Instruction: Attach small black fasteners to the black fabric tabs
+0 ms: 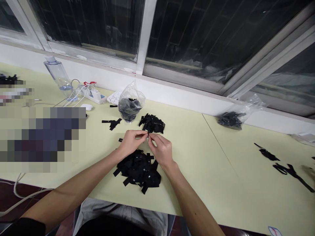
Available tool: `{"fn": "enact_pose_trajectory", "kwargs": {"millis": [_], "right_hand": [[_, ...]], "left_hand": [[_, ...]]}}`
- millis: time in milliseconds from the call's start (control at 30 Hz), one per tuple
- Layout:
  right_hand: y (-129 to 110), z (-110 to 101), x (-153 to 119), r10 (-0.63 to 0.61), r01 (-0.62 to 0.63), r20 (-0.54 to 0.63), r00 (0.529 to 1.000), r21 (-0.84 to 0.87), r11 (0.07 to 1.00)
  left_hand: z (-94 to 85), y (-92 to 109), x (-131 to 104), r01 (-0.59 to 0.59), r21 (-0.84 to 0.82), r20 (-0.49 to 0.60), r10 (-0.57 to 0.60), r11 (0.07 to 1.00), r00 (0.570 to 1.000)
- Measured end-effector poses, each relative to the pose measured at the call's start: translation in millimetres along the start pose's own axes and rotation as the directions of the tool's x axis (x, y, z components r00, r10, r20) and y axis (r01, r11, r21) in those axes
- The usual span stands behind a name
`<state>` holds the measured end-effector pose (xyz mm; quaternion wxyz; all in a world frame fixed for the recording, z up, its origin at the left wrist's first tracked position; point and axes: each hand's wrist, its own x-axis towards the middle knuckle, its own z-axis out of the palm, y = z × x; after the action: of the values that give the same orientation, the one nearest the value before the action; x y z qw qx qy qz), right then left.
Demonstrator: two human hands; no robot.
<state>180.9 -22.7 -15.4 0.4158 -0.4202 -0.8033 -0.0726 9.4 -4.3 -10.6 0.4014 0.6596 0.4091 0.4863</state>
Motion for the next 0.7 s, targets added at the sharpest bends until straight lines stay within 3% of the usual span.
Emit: {"fn": "enact_pose_trajectory", "kwargs": {"millis": [133, 433, 567, 700], "right_hand": [[-0.2, 3.4, -0.1, -0.063, 0.062, -0.027, 0.998, -0.061, 0.996], [-4.1, 4.2, 5.8, -0.117, 0.110, -0.115, 0.986, -0.065, 0.992], [-4.2, 2.8, 8.0, -0.110, 0.103, -0.140, 0.984, -0.056, 0.993], [-3.5, 3.7, 8.3, -0.021, 0.013, -0.161, 0.987, -0.052, 0.999]], "left_hand": [[3.2, -1.2, 0.8, 0.052, -0.109, 0.002, -0.052, 0.993, 0.999], [6.8, 4.2, -0.2, 0.057, -0.145, -0.039, -0.064, 0.988, 0.997], [11.0, 4.0, -1.6, 0.062, -0.203, -0.051, -0.074, 0.977, 0.996], [14.7, 7.8, -3.7, 0.069, -0.254, -0.012, -0.075, 0.965, 0.997]]}}
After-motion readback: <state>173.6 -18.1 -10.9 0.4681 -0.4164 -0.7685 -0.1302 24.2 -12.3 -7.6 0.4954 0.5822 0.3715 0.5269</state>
